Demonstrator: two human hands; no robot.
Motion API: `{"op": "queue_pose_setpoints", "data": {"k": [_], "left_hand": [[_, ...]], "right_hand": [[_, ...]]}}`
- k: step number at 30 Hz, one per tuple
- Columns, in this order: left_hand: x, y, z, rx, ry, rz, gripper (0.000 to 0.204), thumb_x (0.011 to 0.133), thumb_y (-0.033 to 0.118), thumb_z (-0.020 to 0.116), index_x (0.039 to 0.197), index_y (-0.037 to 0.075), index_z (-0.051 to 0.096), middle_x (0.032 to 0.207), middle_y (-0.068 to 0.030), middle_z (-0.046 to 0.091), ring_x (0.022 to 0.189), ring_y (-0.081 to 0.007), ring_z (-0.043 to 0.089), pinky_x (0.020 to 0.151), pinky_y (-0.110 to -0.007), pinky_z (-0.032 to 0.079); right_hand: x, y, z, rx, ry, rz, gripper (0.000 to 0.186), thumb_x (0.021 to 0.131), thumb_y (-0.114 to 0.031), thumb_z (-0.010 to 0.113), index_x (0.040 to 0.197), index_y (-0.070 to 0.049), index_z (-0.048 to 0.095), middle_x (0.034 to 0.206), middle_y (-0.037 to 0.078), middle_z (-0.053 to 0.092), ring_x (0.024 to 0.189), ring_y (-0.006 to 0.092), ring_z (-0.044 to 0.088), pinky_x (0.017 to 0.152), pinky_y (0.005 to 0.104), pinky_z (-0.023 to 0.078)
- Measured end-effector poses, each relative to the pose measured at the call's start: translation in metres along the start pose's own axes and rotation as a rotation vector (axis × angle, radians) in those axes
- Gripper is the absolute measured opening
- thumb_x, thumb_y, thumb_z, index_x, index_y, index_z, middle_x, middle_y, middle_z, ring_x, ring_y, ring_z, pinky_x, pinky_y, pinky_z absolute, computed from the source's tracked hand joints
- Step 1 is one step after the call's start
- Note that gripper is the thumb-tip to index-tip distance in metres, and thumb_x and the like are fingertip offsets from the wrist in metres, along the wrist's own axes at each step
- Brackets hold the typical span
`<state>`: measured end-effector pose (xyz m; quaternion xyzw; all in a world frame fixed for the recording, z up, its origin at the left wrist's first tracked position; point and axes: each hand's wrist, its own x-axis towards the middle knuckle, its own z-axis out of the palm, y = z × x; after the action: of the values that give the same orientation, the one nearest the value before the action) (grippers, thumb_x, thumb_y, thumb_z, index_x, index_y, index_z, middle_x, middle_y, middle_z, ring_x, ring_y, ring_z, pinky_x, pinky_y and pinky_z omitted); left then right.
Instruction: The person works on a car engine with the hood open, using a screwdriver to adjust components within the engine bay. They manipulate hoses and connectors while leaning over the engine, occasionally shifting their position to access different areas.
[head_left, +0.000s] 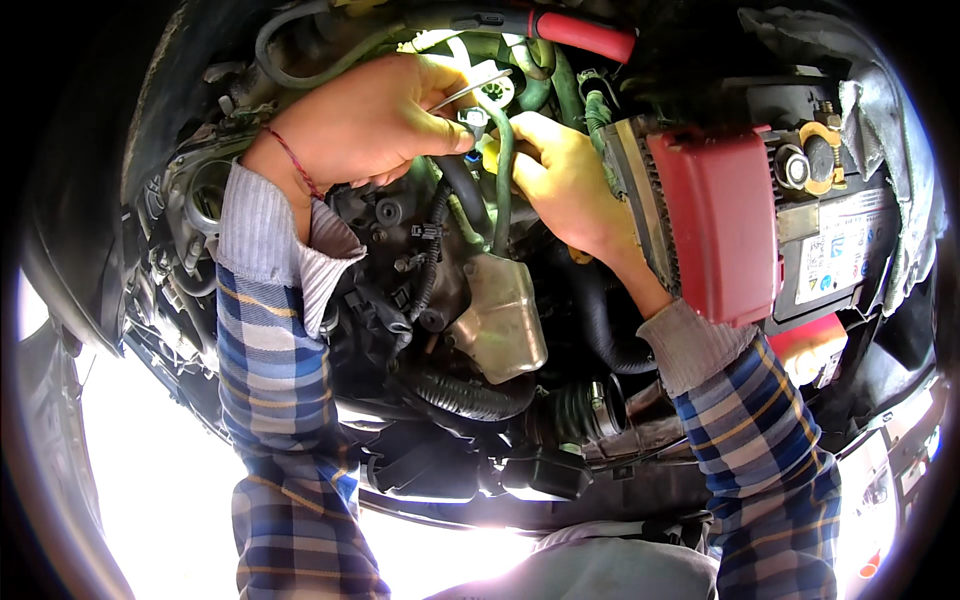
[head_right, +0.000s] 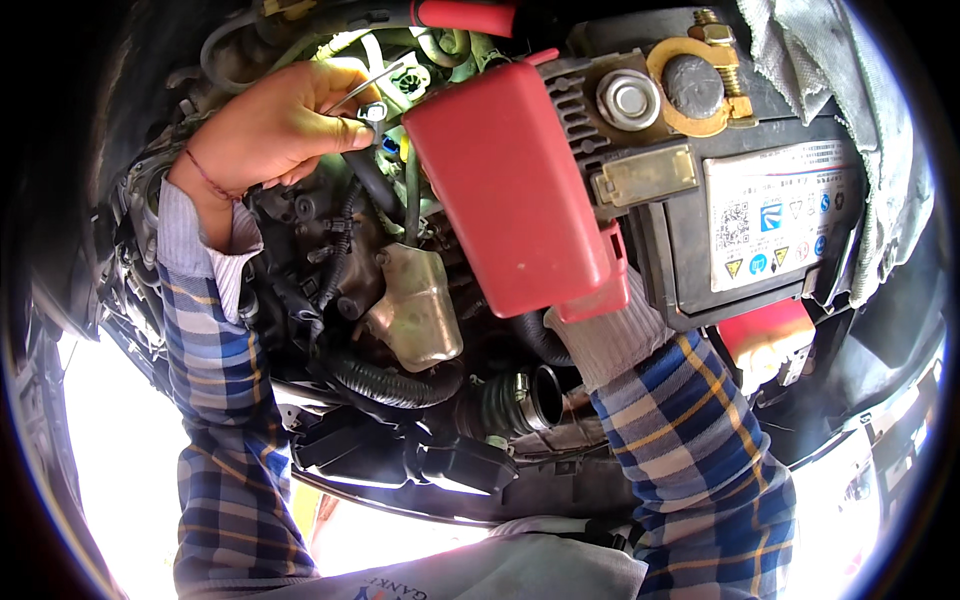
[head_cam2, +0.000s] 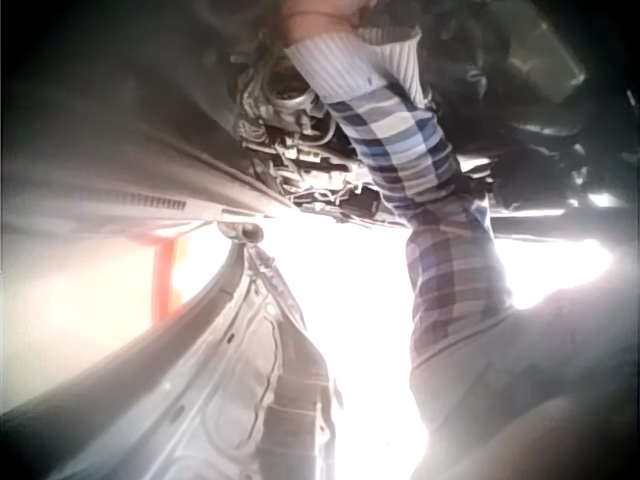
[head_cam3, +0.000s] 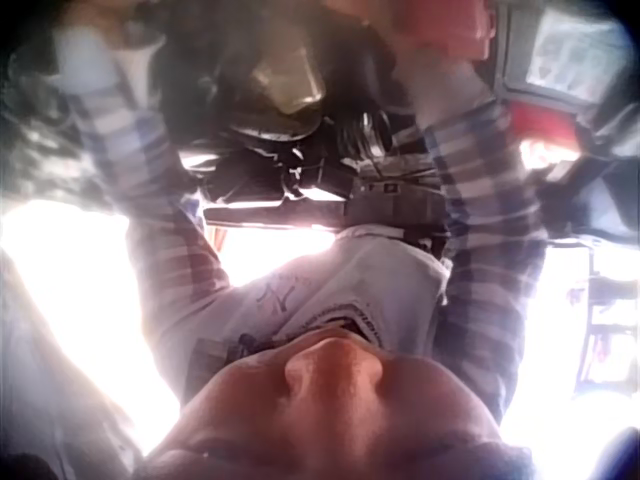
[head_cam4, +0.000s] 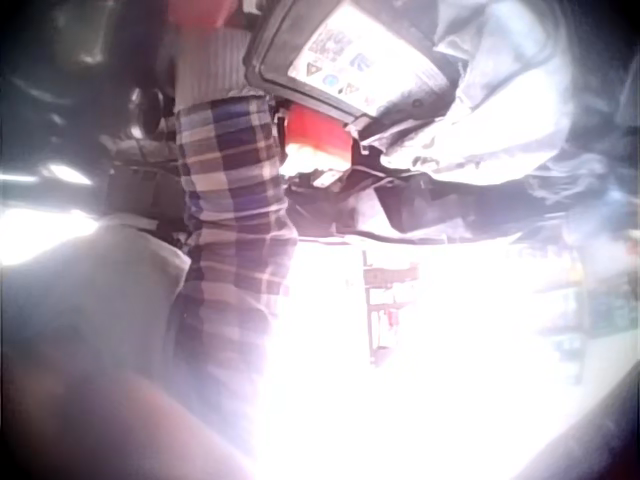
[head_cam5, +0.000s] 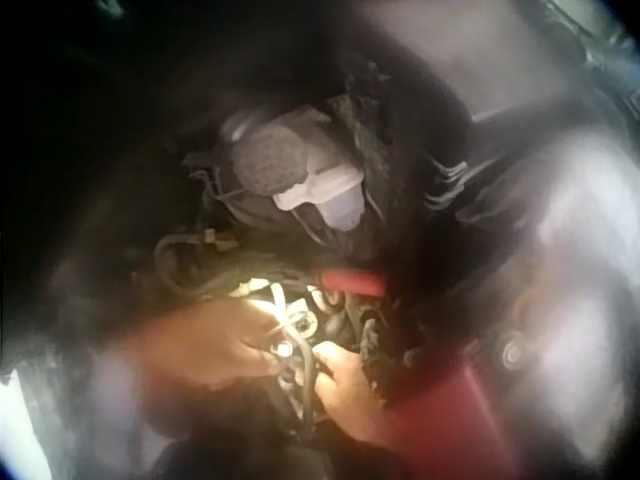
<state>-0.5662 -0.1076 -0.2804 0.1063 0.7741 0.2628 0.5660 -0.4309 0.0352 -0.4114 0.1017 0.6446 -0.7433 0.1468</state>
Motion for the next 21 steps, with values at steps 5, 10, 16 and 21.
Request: {"op": "queue_pose_setpoints", "data": {"k": [5,10,16,21], "left_hand": [[0.002,0.002,-0.001,0.031,0.010,-0.008,0.034,0.096,0.007,0.066,0.123,-0.010,0.054,0.096,-0.0073,0.066,0.040,-0.0033,0.042,0.037,-0.023,0.030],[0.000,-0.002,0.000,-0.034,-0.008,-0.005,0.033,0.097,0.007,0.065,0.123,-0.010,0.054,0.100,-0.0081,0.066,0.040,-0.0028,0.042,0.037,-0.022,0.030],[0.000,0.000,-0.001,-0.036,-0.007,-0.007,0.031,0.097,0.006,0.065,0.122,-0.010,0.054,0.102,-0.0081,0.066,0.040,-0.0024,0.042,0.037,-0.021,0.030],[0.000,0.000,0.000,-0.037,-0.008,-0.016,0.031,0.097,0.006,0.065,0.122,-0.010,0.054,0.102,-0.0083,0.067,0.041,-0.0023,0.043,0.037,-0.022,0.030]], "right_hand": [[-0.006,0.021,0.005,0.246,0.082,0.015,0.021,0.102,-0.006,0.060,0.121,0.001,0.062,0.102,0.008,0.070,0.094,0.0101,0.064,0.083,0.0270,0.053],[-0.013,-0.006,0.002,-0.094,0.063,-0.004,0.020,0.099,-0.005,0.059,0.118,0.000,0.064,0.097,0.012,0.072,0.088,0.0154,0.068,0.081,0.0326,0.055],[-0.013,-0.010,0.003,-0.245,0.106,-0.070,0.022,0.095,-0.003,0.058,0.116,-0.001,0.065,0.094,0.019,0.072,0.084,0.0246,0.071,0.078,0.0380,0.055],[-0.012,-0.008,0.002,-0.332,0.130,-0.129,0.021,0.094,-0.004,0.059,0.114,-0.001,0.064,0.094,0.021,0.071,0.086,0.0344,0.071,0.077,0.0424,0.055]]}}
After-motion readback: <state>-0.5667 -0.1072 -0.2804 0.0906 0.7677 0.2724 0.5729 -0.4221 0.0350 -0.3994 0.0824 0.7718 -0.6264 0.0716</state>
